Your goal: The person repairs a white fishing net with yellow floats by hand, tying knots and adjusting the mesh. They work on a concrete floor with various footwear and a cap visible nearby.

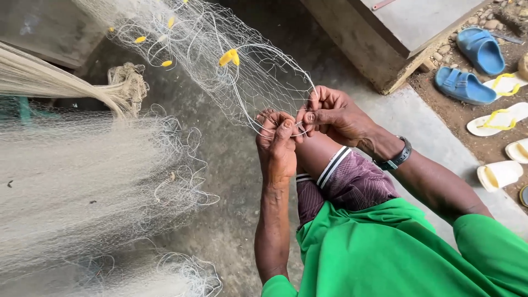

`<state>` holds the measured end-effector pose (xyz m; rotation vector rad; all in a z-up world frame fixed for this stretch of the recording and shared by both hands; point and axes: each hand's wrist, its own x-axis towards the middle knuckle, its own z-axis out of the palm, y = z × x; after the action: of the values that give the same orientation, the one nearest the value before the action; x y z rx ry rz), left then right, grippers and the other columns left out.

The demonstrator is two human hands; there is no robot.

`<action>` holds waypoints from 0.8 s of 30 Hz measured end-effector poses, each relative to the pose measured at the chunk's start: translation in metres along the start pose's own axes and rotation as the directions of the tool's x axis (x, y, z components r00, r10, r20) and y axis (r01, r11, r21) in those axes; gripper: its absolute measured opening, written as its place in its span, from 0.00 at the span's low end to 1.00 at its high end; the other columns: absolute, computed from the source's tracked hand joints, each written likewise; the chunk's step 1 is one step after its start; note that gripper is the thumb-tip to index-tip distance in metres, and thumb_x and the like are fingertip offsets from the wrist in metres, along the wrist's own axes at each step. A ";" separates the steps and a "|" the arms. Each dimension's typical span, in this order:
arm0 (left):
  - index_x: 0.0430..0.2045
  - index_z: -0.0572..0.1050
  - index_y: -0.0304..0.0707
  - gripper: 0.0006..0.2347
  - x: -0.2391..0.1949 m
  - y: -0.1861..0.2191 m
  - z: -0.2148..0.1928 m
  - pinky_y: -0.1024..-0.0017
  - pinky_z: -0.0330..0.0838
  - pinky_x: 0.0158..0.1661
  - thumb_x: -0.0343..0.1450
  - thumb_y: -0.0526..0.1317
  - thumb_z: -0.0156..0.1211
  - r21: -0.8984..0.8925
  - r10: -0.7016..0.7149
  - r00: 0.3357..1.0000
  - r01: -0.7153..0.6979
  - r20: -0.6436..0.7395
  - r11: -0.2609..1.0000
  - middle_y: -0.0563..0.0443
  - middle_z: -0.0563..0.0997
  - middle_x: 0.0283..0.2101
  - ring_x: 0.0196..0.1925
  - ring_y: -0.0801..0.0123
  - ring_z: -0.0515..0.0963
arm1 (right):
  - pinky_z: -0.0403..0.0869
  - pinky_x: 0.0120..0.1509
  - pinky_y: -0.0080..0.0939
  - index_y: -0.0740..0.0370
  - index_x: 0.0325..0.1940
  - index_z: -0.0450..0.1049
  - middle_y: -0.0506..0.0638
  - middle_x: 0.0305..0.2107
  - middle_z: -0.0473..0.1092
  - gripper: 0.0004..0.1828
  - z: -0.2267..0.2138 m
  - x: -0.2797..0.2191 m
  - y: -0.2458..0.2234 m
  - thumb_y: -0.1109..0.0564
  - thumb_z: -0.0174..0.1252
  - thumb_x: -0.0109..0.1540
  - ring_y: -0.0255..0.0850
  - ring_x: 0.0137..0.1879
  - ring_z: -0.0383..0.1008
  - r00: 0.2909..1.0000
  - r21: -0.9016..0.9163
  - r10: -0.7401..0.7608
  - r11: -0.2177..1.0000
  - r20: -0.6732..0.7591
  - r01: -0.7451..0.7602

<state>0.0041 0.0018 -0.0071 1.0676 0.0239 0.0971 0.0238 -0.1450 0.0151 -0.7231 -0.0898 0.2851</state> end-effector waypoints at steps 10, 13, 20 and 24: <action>0.29 0.71 0.33 0.05 -0.010 0.009 0.013 0.69 0.76 0.20 0.68 0.34 0.61 -0.100 -0.017 0.992 0.005 -0.122 0.995 0.45 0.71 0.16 0.15 0.72 0.73 | 0.80 0.29 0.40 0.65 0.34 0.66 0.60 0.21 0.73 0.12 0.003 0.004 0.006 0.71 0.63 0.56 0.45 0.23 0.80 0.999 0.119 0.027 0.992 0.032 -0.031; 0.29 0.70 0.32 0.05 -0.012 0.006 0.008 0.70 0.75 0.19 0.68 0.34 0.61 -0.099 -0.010 0.989 -0.004 -0.150 0.995 0.46 0.71 0.15 0.15 0.72 0.73 | 0.79 0.29 0.41 0.64 0.34 0.65 0.60 0.21 0.72 0.13 0.007 0.005 0.004 0.71 0.63 0.56 0.44 0.22 0.79 0.998 0.111 0.012 0.994 0.060 -0.018; 0.27 0.70 0.32 0.05 -0.011 0.008 0.009 0.73 0.74 0.18 0.67 0.33 0.61 -0.020 0.076 0.984 -0.081 -0.164 0.997 0.47 0.70 0.16 0.14 0.76 0.71 | 0.81 0.30 0.46 0.63 0.33 0.65 0.63 0.23 0.73 0.12 0.001 0.009 0.012 0.72 0.60 0.55 0.46 0.23 0.80 0.995 0.182 0.051 0.981 0.081 -0.066; 0.26 0.71 0.33 0.05 -0.014 0.010 0.006 0.78 0.69 0.18 0.66 0.32 0.62 0.027 0.126 0.979 -0.123 -0.158 0.992 0.47 0.72 0.18 0.14 0.76 0.71 | 0.82 0.33 0.48 0.63 0.34 0.64 0.64 0.26 0.74 0.12 -0.006 0.012 0.020 0.72 0.60 0.55 0.48 0.25 0.81 0.995 0.185 0.059 0.980 0.084 -0.074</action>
<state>-0.0106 0.0001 0.0038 1.0759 0.1021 0.2959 0.0314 -0.1310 -0.0028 -0.5283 -0.1118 0.3807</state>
